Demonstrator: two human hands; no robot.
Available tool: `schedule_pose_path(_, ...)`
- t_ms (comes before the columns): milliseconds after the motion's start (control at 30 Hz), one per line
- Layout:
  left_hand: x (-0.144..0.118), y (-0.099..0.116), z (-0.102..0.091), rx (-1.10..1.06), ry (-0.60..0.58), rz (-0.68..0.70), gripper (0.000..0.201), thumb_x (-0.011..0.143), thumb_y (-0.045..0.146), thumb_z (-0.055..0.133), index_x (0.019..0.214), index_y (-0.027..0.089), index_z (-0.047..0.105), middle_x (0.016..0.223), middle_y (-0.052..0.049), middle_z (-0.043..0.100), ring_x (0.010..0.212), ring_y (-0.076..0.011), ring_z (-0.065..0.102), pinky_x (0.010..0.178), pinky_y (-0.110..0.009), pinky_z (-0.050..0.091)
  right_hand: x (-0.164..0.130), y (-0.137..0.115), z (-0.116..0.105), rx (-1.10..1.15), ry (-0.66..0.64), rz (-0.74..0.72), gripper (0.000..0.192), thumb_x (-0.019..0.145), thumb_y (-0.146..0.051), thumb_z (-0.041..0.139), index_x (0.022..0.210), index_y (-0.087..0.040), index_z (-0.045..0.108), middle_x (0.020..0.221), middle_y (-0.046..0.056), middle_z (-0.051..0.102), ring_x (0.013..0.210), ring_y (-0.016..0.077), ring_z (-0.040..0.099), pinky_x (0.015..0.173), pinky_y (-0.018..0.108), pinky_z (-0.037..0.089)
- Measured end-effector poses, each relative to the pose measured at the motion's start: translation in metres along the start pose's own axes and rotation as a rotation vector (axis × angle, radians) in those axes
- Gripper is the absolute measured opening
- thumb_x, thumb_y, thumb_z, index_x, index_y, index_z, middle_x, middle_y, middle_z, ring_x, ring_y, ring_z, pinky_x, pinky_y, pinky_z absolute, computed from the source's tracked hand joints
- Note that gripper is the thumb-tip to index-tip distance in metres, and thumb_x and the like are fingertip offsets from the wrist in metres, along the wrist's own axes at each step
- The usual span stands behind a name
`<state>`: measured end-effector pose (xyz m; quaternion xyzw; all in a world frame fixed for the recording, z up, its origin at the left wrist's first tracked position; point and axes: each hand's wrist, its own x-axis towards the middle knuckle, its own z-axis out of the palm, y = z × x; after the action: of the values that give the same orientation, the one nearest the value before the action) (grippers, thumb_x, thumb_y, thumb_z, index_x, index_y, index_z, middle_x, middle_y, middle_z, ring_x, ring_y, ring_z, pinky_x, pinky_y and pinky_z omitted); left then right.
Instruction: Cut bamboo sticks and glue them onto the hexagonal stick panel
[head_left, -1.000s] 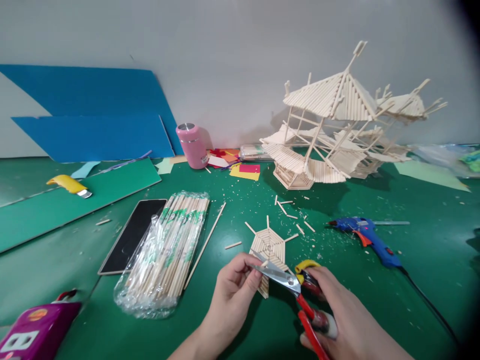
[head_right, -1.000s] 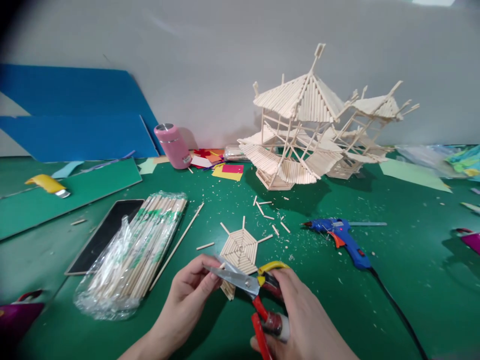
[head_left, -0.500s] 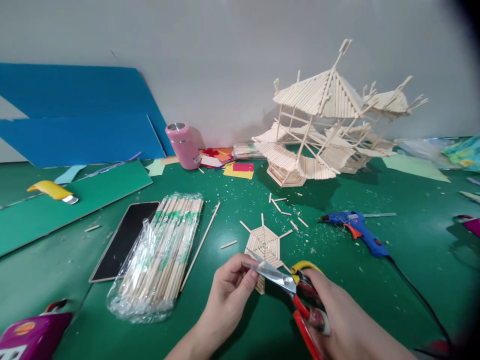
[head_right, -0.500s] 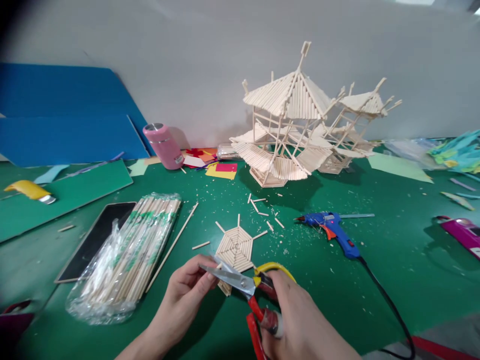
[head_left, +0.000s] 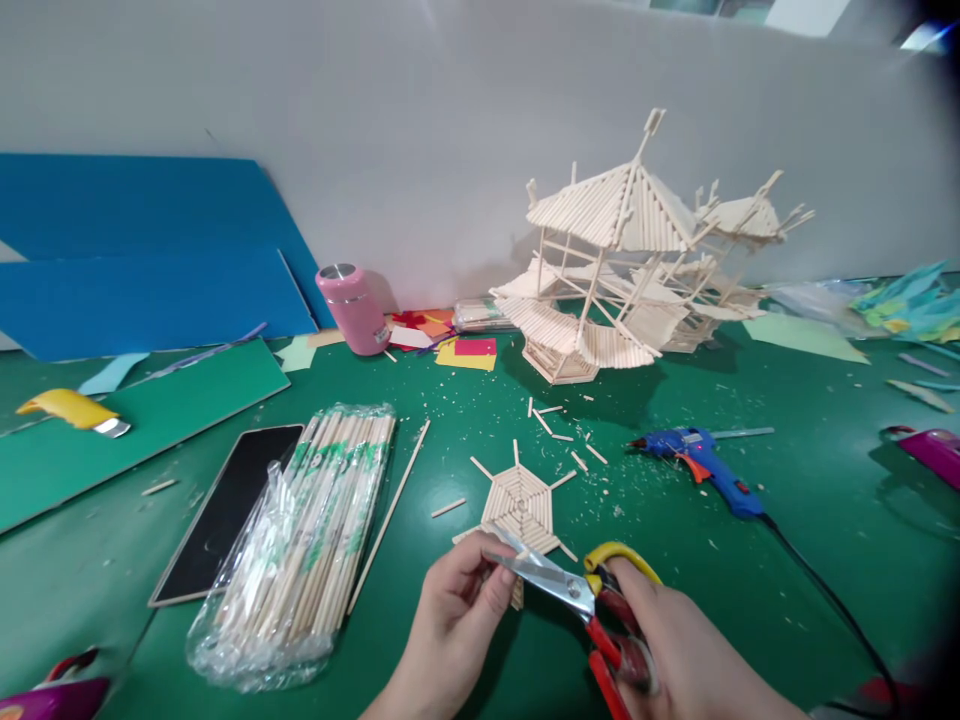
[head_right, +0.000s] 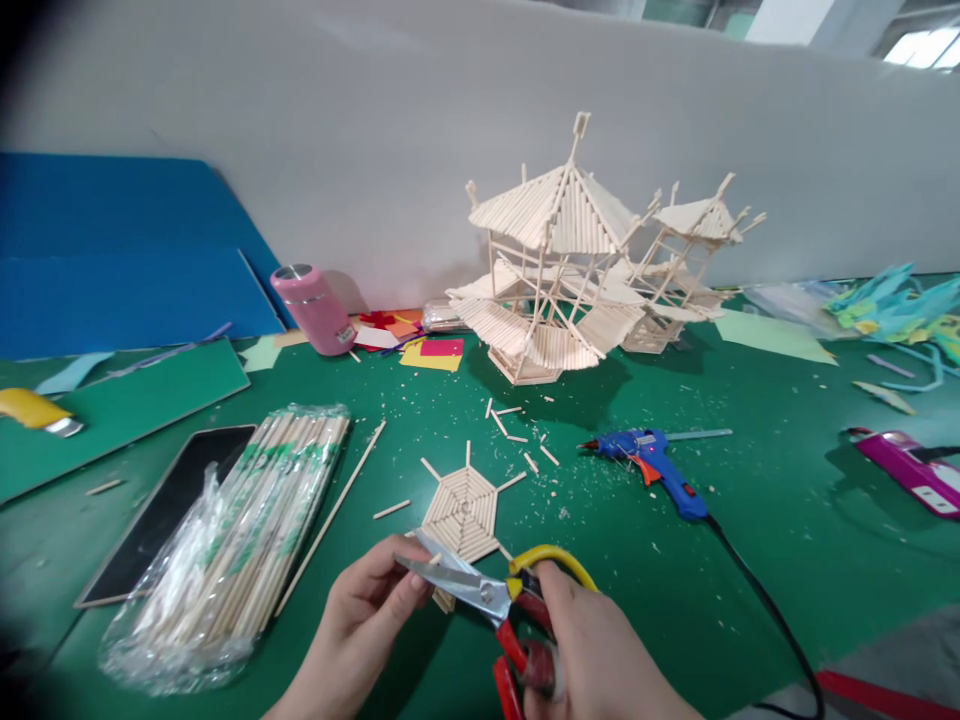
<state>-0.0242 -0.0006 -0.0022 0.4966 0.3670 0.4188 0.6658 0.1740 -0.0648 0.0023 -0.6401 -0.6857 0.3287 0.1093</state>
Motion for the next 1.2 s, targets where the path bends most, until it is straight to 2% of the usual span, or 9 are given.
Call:
schedule_pose_path(133, 0.002, -0.004, -0.003, -0.108, -0.044, -0.09, 0.019, 0.077, 0.034, 0.062, 0.076, 0.015, 0.059, 0.071, -0.001, 0.055, 0.066, -0.0106, 0.048, 0.062, -0.021, 0.037, 0.003, -0.005, -0.007, 0.036, -0.03, 0.055, 0.039, 0.056, -0.014, 0.051, 0.094, -0.02, 0.044, 0.082, 0.004, 0.063, 0.065, 0.0177, 0.059, 0.055, 0.025, 0.044)
schedule_pose_path(267, 0.002, -0.004, -0.004, -0.257, -0.18, -0.206, 0.026, 0.073, 0.037, 0.065, 0.068, 0.013, 0.056, 0.058, 0.002, 0.047, 0.054, -0.0069, 0.038, 0.051, -0.019, 0.028, -0.005, -0.009, -0.011, 0.101, 0.009, 0.08, 0.045, 0.06, -0.016, 0.051, 0.104, -0.018, 0.042, 0.092, 0.007, 0.063, 0.081, 0.0197, 0.06, 0.069, 0.026, 0.045)
schedule_pose_path(367, 0.001, -0.004, -0.001, -0.384, -0.232, -0.297, 0.026, 0.07, 0.034, 0.069, 0.063, 0.014, 0.054, 0.053, 0.004, 0.04, 0.048, -0.0055, 0.032, 0.047, -0.02, 0.024, -0.009, -0.007, -0.012, 0.102, -0.034, 0.077, 0.046, 0.057, -0.013, 0.05, 0.102, -0.017, 0.043, 0.093, 0.007, 0.064, 0.081, 0.0206, 0.061, 0.069, 0.027, 0.046)
schedule_pose_path(600, 0.003, -0.007, 0.003, -0.339, -0.086, -0.255, 0.025, 0.069, 0.036, 0.069, 0.067, 0.014, 0.058, 0.054, 0.003, 0.044, 0.051, -0.0062, 0.034, 0.049, -0.019, 0.024, -0.004, -0.007, -0.014, 0.048, -0.067, 0.119, 0.032, 0.058, -0.015, 0.051, 0.089, -0.018, 0.045, 0.082, 0.007, 0.062, 0.067, 0.021, 0.059, 0.06, 0.032, 0.047)
schedule_pose_path(800, -0.002, 0.0, 0.004, -0.517, -0.296, -0.354, 0.024, 0.071, 0.03, 0.068, 0.062, 0.013, 0.054, 0.05, 0.006, 0.037, 0.044, -0.0039, 0.028, 0.045, -0.019, 0.023, -0.008, -0.005, -0.015, 0.153, -0.01, 0.027, 0.042, 0.058, -0.014, 0.052, 0.098, -0.016, 0.043, 0.098, 0.012, 0.061, 0.087, 0.0225, 0.06, 0.072, 0.03, 0.048)
schedule_pose_path(933, -0.003, -0.004, 0.005, -0.639, -0.412, -0.418, 0.021, 0.074, 0.027, 0.065, 0.063, 0.015, 0.052, 0.046, 0.007, 0.034, 0.039, -0.0035, 0.026, 0.043, -0.019, 0.022, -0.011, -0.007, -0.02, 0.083, -0.059, 0.011, 0.04, 0.054, -0.011, 0.05, 0.094, -0.015, 0.044, 0.091, 0.012, 0.062, 0.08, 0.0237, 0.061, 0.069, 0.031, 0.048)
schedule_pose_path(1033, -0.002, -0.009, 0.004, -0.559, -0.283, -0.361, 0.023, 0.072, 0.031, 0.067, 0.065, 0.014, 0.054, 0.048, 0.007, 0.035, 0.043, -0.0038, 0.027, 0.046, -0.019, 0.023, -0.009, -0.008, -0.02, 0.016, -0.082, 0.049, 0.034, 0.057, -0.014, 0.049, 0.091, -0.016, 0.043, 0.083, 0.01, 0.063, 0.072, 0.024, 0.061, 0.061, 0.032, 0.047)
schedule_pose_path(1133, -0.001, -0.013, 0.002, -0.292, -0.103, -0.219, 0.021, 0.072, 0.033, 0.067, 0.071, 0.014, 0.059, 0.06, 0.002, 0.048, 0.056, -0.0071, 0.039, 0.054, -0.019, 0.029, -0.006, -0.01, -0.019, 0.026, -0.08, 0.097, 0.025, 0.063, -0.018, 0.049, 0.087, -0.018, 0.042, 0.075, 0.006, 0.062, 0.064, 0.0206, 0.059, 0.055, 0.029, 0.044)
schedule_pose_path(1200, -0.001, -0.013, 0.002, -0.178, -0.068, -0.158, 0.019, 0.075, 0.032, 0.065, 0.073, 0.014, 0.06, 0.067, 0.0, 0.052, 0.062, -0.0086, 0.042, 0.058, -0.02, 0.03, -0.006, -0.011, -0.018, 0.086, -0.078, 0.102, 0.022, 0.066, -0.019, 0.049, 0.087, -0.019, 0.042, 0.074, 0.004, 0.061, 0.062, 0.0176, 0.058, 0.054, 0.026, 0.044)
